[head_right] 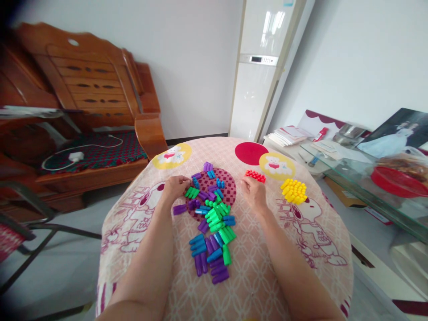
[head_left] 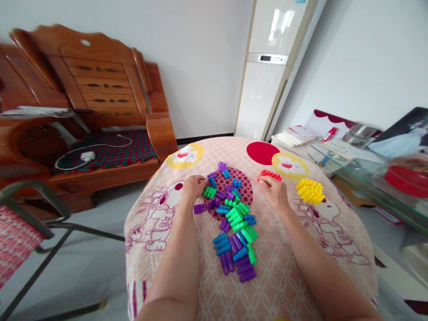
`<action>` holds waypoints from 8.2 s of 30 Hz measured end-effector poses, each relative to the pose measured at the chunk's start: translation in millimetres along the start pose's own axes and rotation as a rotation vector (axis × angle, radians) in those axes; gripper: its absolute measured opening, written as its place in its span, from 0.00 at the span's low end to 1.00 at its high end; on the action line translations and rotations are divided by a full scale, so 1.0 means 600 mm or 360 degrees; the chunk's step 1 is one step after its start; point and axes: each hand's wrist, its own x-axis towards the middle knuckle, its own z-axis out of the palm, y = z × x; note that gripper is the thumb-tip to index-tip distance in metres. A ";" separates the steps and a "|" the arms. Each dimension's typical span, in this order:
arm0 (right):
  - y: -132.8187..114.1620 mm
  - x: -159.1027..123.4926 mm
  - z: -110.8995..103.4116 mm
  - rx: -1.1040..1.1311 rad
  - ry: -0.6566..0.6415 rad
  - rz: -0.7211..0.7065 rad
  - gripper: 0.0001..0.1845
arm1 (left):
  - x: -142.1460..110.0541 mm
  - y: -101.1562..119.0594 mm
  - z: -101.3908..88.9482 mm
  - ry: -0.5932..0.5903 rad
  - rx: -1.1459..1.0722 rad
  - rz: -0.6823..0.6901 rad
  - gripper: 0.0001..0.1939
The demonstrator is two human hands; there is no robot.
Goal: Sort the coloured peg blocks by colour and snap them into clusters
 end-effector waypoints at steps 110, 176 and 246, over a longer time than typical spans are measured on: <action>0.111 -0.074 -0.071 -0.0472 0.0222 0.0315 0.16 | -0.084 0.169 0.046 -0.0333 -0.0168 0.0840 0.10; 0.014 -0.094 -0.063 -0.0185 0.0191 0.0215 0.15 | -0.102 0.178 0.025 -0.0694 0.0501 0.1250 0.13; 0.001 -0.088 -0.075 -0.0583 -0.0057 0.0456 0.09 | -0.072 0.131 -0.024 -0.0555 0.0459 0.0925 0.16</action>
